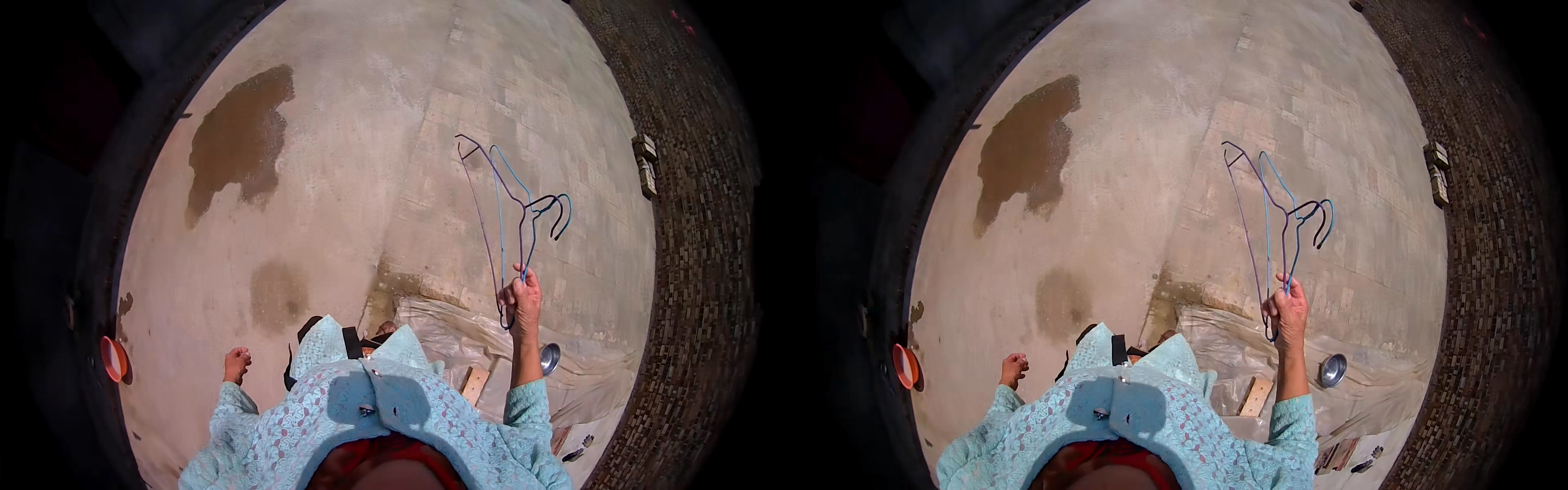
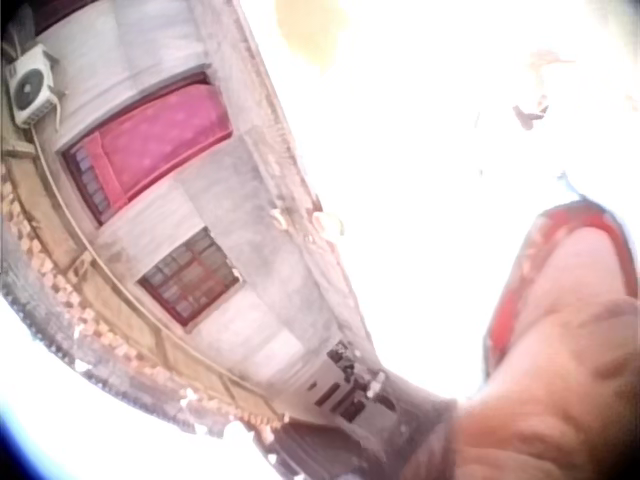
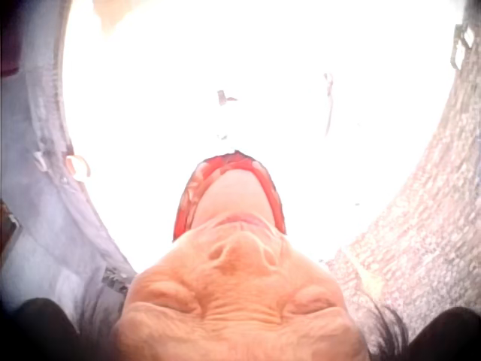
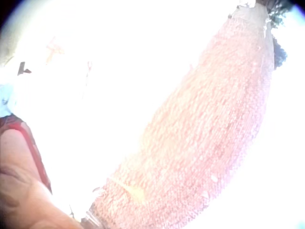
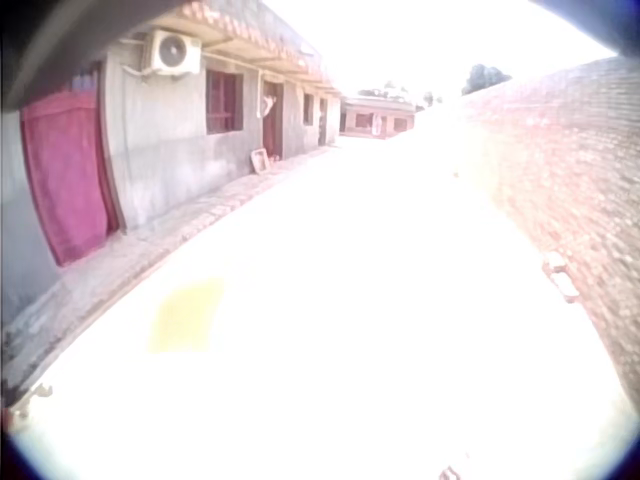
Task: The person walks across a rooftop carrying a clothes hanger, then picks up a maroon garment and places it on the hanger. The person adjusts the garment on the hanger and holds it up, preparing to hang it.
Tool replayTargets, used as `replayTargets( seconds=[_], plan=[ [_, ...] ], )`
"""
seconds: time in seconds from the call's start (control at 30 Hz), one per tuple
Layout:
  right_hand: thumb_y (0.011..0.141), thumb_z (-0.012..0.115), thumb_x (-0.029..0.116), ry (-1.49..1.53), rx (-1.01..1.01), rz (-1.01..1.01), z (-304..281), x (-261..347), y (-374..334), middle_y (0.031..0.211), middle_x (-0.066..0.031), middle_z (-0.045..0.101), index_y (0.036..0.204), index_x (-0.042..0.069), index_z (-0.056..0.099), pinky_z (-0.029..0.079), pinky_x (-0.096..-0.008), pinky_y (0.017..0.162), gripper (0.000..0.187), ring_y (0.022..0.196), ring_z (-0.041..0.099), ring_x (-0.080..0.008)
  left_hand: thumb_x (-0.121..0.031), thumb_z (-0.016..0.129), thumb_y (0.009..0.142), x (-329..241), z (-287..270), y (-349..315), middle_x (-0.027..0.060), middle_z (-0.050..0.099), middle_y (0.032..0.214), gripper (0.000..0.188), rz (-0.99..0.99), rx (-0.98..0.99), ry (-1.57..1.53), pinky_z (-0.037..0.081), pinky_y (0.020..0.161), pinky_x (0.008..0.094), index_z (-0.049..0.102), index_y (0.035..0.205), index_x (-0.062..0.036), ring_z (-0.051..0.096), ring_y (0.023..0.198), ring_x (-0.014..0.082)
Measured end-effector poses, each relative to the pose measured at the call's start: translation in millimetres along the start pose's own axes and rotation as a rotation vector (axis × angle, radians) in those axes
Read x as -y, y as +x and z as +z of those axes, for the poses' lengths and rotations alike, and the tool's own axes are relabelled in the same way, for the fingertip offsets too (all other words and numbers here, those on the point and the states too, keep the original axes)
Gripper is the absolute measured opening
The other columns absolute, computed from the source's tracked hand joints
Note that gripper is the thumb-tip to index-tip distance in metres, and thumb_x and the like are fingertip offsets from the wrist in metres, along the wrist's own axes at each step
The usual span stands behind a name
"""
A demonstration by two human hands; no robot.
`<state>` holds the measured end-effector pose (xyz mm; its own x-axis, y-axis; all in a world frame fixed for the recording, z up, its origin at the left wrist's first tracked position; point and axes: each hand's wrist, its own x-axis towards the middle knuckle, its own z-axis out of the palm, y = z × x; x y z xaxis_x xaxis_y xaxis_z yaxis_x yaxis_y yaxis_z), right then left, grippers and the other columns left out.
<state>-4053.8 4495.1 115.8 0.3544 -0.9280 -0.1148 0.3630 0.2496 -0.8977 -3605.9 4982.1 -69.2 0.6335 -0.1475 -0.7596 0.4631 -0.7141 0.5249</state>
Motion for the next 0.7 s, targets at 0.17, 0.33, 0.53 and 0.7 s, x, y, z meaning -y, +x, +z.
replayTargets(
  seconds=[0.17,0.33,0.53,0.7],
  plan=[
    [0.090,0.057,0.018,0.211,0.155,0.122,63,-12,129,0.054,0.0056,0.036,0.115,0.005,0.048,0.035,-0.0240,0.047,0.030,0.040,0.030,-0.0045,-0.001,0.050,0.078,14,10,0,0.0001,0.053,0.064,0.015,-0.227,-0.097,-0.017,0.030,0.038,0.0231,0.057,0.091,-0.0061,0.050,0.049,0.0112],
    [0.093,0.052,0.025,0.275,0.274,0.178,154,-49,240,0.051,0.0039,0.035,0.116,0.006,0.049,0.033,-0.0246,0.046,0.030,0.038,0.029,-0.0055,-0.001,0.050,0.078,-36,40,82,0.0011,0.053,0.063,0.011,-0.122,-0.143,-0.135,0.036,0.039,0.0258,0.058,0.085,-0.0046,0.052,0.051,0.0118],
    [0.097,0.041,0.029,0.325,0.358,0.219,238,-48,328,0.049,0.0042,0.034,0.115,0.004,0.052,0.034,-0.0242,0.045,0.032,0.036,0.028,-0.0046,-0.021,0.061,0.083,-386,169,135,0.0017,0.060,0.088,0.031,0.454,0.233,-0.226,0.043,0.070,0.0234,0.059,0.108,-0.0022,0.053,0.079,0.0098],
    [0.099,0.036,0.027,0.280,0.386,0.302,274,-55,399,0.045,0.0026,0.033,0.111,0.006,0.051,0.033,-0.0245,0.045,0.029,0.033,0.027,-0.0064,-0.035,0.057,0.089,-618,285,87,0.0103,0.058,0.113,0.050,0.863,0.715,-0.321,0.044,0.085,0.0295,0.047,0.124,-0.0012,0.058,0.100,0.0171]
  ],
)
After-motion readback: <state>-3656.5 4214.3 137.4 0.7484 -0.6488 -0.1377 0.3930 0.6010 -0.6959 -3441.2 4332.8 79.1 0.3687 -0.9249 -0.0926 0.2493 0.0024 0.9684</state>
